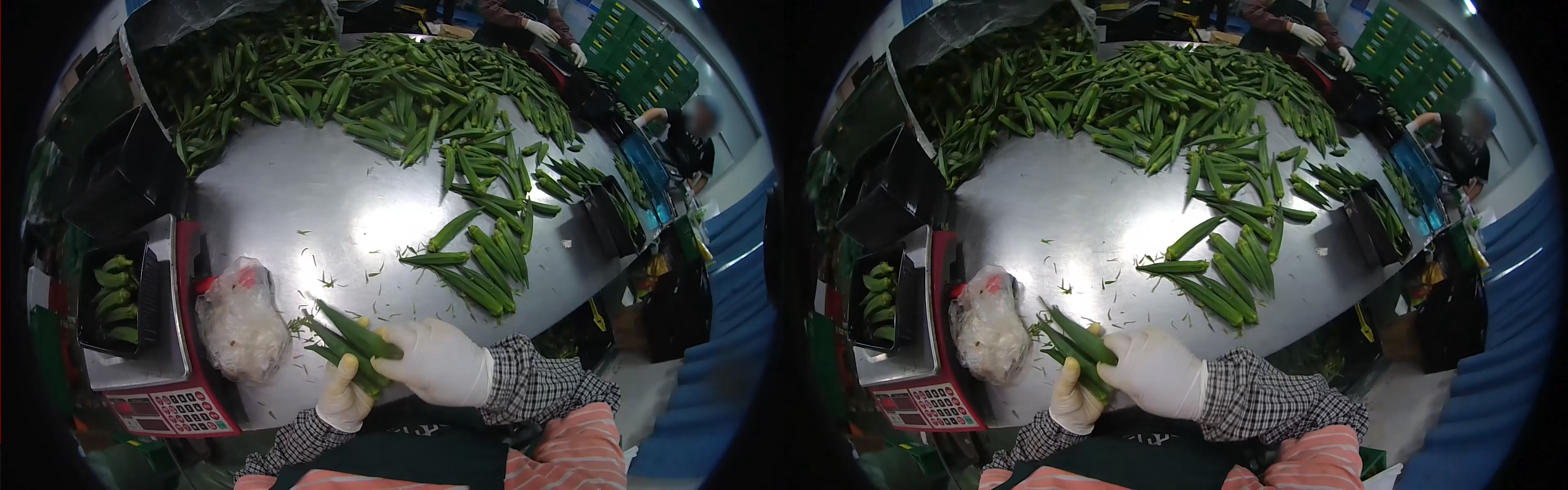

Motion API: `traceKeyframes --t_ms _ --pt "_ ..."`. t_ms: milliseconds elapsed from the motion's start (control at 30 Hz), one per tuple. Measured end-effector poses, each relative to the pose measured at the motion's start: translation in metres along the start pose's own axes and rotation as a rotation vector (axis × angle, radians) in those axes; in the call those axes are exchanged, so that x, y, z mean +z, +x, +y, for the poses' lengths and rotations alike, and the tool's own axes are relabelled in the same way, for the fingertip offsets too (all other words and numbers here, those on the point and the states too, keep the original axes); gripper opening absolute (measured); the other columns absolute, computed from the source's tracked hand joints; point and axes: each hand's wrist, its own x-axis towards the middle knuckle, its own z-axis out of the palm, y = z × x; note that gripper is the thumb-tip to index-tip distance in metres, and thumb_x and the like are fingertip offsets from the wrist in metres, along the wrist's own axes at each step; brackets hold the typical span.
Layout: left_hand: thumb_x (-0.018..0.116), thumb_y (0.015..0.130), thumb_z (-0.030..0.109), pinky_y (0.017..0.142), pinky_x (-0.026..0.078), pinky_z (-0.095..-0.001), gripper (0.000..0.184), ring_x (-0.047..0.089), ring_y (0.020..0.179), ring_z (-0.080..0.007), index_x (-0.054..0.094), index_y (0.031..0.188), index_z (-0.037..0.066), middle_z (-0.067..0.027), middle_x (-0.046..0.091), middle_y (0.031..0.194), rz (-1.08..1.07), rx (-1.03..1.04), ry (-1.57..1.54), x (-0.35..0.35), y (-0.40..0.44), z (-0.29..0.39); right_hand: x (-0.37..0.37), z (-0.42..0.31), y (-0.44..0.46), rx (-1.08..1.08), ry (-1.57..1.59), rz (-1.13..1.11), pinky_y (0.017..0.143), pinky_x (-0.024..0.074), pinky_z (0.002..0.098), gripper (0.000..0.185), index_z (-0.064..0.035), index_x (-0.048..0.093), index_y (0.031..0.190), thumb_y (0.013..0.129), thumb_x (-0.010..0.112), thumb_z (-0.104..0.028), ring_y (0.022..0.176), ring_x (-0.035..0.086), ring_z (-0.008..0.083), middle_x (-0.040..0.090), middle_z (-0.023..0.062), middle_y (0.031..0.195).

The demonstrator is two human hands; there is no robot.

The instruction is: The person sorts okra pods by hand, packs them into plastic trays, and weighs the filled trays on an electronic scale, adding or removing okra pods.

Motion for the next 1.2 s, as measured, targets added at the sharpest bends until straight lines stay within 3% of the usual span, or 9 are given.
traceKeyframes --t_ms 233,400,600,733,833,933,1033,1067,1200 --pt "0.058 0.086 0.020 0.095 0.043 -0.0451 0.054 0.053 0.109 -0.0305 0.035 0.133 0.004 -0.0175 0.053 0.118 -0.046 -0.058 -0.106 0.003 -0.001 0.007 -0.016 0.010 0.001 -0.104 0.403 0.007 0.061 0.0474 0.0364 0.024 -0.0115 0.064 0.099 0.075 0.064 -0.014 0.073 0.058 0.0263 0.054 0.0112 0.090" --pt "0.059 0.085 0.022 0.097 0.041 -0.0448 0.056 0.051 0.112 -0.0300 0.035 0.133 0.004 -0.0157 0.052 0.120 -0.088 -0.037 -0.098 0.006 -0.001 0.001 -0.009 -0.016 -0.007 -0.123 -0.034 -0.098 0.060 0.0470 0.0355 0.023 -0.0116 0.063 0.097 0.078 0.061 -0.023 0.073 0.058 0.0255 0.055 0.0094 0.094" --pt "0.061 0.084 0.025 0.098 0.039 -0.0462 0.054 0.052 0.105 -0.0282 0.040 0.129 0.004 -0.0122 0.054 0.108 -0.182 -0.051 -0.088 0.001 0.001 0.000 -0.032 0.022 -0.005 -0.155 0.155 0.084 0.067 0.0500 0.0368 0.026 -0.0067 0.061 0.102 0.078 0.058 -0.016 0.077 0.061 0.0254 0.059 0.0121 0.098" --pt "0.063 0.082 0.034 0.093 0.038 -0.0444 0.054 0.051 0.100 -0.0246 0.045 0.124 0.006 -0.0098 0.054 0.103 -0.150 -0.032 -0.018 0.009 0.001 -0.002 -0.025 0.100 0.014 0.583 -0.457 -0.171 0.076 0.0496 0.0363 0.026 -0.0086 0.061 0.104 0.079 0.053 -0.008 0.094 0.059 0.0292 0.055 0.0143 0.105" --pt "0.064 0.081 0.034 0.094 0.038 -0.0447 0.054 0.050 0.102 -0.0249 0.045 0.123 0.006 -0.0097 0.053 0.105 -0.164 -0.039 -0.012 0.006 0.000 -0.001 -0.022 0.139 0.016 0.579 -0.479 -0.207 0.080 0.0474 0.0365 0.019 -0.0114 0.063 0.100 0.083 0.055 -0.015 0.095 0.059 0.0259 0.057 0.0100 0.101" --pt "0.064 0.081 0.034 0.095 0.038 -0.0451 0.054 0.048 0.104 -0.0256 0.046 0.123 0.006 -0.0099 0.052 0.107 -0.151 -0.037 -0.015 0.005 0.001 0.001 -0.035 0.145 0.007 0.501 -0.171 0.392 0.077 0.0486 0.0373 0.018 -0.0093 0.061 0.099 0.081 0.059 -0.012 0.087 0.060 0.0310 0.060 0.0132 0.096" --pt "0.064 0.080 0.035 0.097 0.038 -0.0452 0.054 0.048 0.104 -0.0261 0.046 0.123 0.007 -0.0103 0.051 0.108 -0.130 -0.054 -0.028 0.010 0.000 0.000 -0.048 0.145 -0.012 0.556 0.398 0.922 0.070 0.0502 0.0299 0.020 -0.0014 0.057 0.102 0.083 0.057 -0.006 0.077 0.060 0.0193 0.061 0.0105 0.091" --pt "0.064 0.080 0.035 0.097 0.038 -0.0453 0.054 0.048 0.104 -0.0262 0.045 0.123 0.007 -0.0105 0.051 0.109 -0.127 -0.061 -0.031 0.011 0.001 0.000 -0.052 0.139 -0.022 0.629 0.818 0.976 0.067 0.0499 0.0267 0.023 0.0027 0.052 0.106 0.085 0.054 -0.008 0.075 0.058 0.0131 0.060 0.0085 0.091" --pt "0.064 0.080 0.034 0.098 0.038 -0.0467 0.054 0.048 0.106 -0.0271 0.045 0.123 0.007 -0.0111 0.050 0.110 -0.157 -0.073 -0.054 0.009 0.002 0.000 -0.045 0.133 -0.040 0.673 1.284 1.056 0.065 0.0499 0.0275 0.032 0.0037 0.044 0.116 0.086 0.050 -0.006 0.073 0.058 0.0153 0.056 0.0084 0.093"
